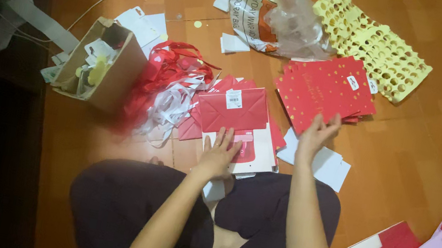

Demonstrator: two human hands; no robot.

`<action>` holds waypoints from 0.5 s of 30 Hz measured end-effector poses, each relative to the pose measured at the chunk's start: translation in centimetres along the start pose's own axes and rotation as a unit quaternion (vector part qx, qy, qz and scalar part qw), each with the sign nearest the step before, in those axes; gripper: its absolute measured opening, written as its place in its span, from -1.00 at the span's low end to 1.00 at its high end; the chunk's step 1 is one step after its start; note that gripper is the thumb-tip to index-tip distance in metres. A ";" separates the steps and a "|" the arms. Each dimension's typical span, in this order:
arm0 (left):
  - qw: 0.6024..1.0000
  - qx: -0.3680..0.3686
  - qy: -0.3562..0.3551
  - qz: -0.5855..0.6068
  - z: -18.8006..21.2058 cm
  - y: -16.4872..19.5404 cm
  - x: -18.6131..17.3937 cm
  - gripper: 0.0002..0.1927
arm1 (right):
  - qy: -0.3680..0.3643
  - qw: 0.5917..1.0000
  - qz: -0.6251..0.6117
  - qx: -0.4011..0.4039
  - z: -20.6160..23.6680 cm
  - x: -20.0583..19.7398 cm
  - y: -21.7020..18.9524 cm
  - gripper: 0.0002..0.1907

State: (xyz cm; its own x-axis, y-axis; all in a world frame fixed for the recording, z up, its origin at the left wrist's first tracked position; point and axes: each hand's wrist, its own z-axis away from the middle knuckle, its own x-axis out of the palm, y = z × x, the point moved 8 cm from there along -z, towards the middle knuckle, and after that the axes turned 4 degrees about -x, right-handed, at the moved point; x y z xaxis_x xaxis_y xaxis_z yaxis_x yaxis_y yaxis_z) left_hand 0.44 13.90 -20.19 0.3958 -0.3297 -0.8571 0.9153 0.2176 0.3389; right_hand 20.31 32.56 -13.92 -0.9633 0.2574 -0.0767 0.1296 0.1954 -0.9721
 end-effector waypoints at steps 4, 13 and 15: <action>0.988 -0.005 0.006 0.152 0.1 -1.4 -1.7 -0.45 | -0.088 0.975 0.058 -0.198 5.2 1.8 -6.0 -0.54; 0.923 -0.033 0.235 0.304 3.4 -2.5 -8.1 -0.78 | -0.347 0.799 0.104 -0.479 18.7 6.9 -10.1 -0.78; 0.906 -0.011 0.337 0.257 4.9 -2.1 -10.4 -0.81 | -0.382 0.803 0.143 -0.434 18.7 7.6 -8.4 -0.80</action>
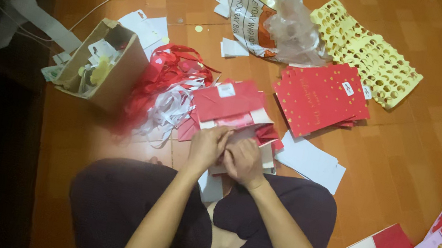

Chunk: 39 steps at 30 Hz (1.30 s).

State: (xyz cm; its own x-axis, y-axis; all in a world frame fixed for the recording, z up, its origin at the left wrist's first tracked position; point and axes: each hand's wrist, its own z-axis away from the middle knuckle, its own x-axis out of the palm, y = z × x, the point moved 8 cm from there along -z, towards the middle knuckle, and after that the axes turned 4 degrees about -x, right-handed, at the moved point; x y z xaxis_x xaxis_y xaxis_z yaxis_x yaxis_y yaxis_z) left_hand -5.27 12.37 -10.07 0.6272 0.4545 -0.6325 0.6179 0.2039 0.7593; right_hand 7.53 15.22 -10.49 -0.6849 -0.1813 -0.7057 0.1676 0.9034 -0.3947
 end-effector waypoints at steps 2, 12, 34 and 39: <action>0.999 0.025 0.029 0.000 0.5 1.3 -1.0 -0.84 | -0.031 0.997 0.012 0.069 0.2 0.7 1.8 -0.79; 0.965 0.242 0.078 -0.066 7.4 11.5 -2.7 -0.62 | -0.196 0.954 0.117 0.195 -4.2 3.6 4.9 -0.75; 0.951 0.205 0.224 -0.065 3.9 10.4 -11.3 -0.64 | -0.180 0.977 -0.059 0.097 -4.8 -3.5 -1.2 -0.84; 0.962 0.148 0.231 0.001 3.2 8.9 -11.4 -0.77 | 0.067 0.997 -0.016 -0.019 -3.3 -14.3 -1.2 -0.85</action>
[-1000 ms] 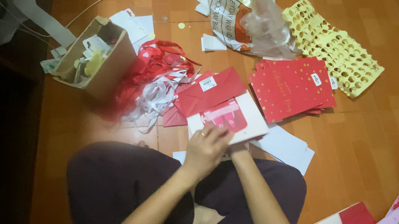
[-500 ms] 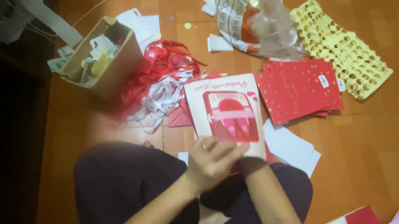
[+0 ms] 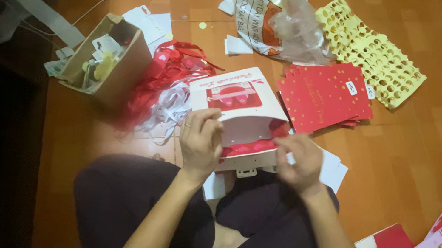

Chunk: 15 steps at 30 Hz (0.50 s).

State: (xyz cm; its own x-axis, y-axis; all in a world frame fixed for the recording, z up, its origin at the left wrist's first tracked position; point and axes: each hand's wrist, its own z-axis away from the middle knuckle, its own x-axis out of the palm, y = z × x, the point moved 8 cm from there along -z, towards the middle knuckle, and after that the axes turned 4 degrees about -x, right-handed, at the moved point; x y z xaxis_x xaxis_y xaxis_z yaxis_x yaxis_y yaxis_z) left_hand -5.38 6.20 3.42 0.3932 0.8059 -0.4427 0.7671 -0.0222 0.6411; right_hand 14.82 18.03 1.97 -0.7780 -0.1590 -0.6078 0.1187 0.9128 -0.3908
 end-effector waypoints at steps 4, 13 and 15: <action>0.999 0.004 -0.013 -0.032 0.3 0.9 0.1 -0.69 | -0.065 0.973 0.153 0.162 3.8 -0.8 9.5 -0.88; 0.987 -0.053 -0.121 -0.087 0.9 -0.3 3.8 -0.46 | -0.435 0.785 0.243 0.369 16.1 2.0 20.5 -0.10; 0.975 -0.066 -0.170 -0.126 1.0 -1.6 5.4 -0.31 | -0.465 0.762 0.229 0.388 16.7 2.6 20.6 0.18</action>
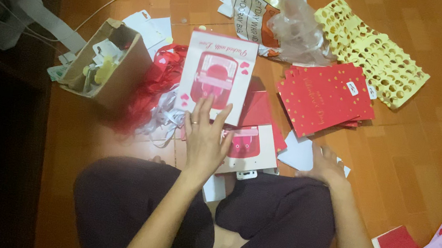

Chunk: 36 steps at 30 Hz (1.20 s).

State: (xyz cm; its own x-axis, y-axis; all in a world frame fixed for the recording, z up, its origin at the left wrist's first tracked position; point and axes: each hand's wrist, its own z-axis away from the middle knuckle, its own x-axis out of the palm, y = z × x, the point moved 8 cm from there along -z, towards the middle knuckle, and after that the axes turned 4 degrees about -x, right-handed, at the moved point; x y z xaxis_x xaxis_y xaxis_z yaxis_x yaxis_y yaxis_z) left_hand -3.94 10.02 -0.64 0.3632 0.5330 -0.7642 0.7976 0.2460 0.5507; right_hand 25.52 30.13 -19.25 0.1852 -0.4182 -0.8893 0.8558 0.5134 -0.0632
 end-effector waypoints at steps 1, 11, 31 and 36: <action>0.997 -0.022 -0.054 -0.044 -0.2 -1.0 1.3 -0.19 | -0.016 1.000 0.000 0.003 -0.2 0.2 -0.1 0.28; 0.971 -0.112 -0.050 -0.204 -6.0 -12.6 5.4 -0.14 | 0.006 0.998 0.066 0.003 -0.2 0.1 -0.7 0.23; 0.983 0.011 -0.084 -0.161 -9.1 -12.1 4.1 -0.10 | -0.023 0.994 0.098 0.050 4.6 -4.1 4.4 0.07; 0.951 0.155 0.002 -0.268 -10.5 -12.0 4.5 -0.62 | 0.012 0.999 0.031 0.013 5.4 -6.4 4.7 0.02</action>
State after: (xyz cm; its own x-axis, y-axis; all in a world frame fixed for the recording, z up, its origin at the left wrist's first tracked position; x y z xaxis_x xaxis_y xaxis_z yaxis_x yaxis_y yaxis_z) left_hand -16.97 17.96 -7.17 -0.1371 0.4021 -0.9053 0.9715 0.2328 -0.0437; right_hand 30.94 31.13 -11.40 0.2268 -0.3689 -0.9014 0.8554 0.5179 0.0033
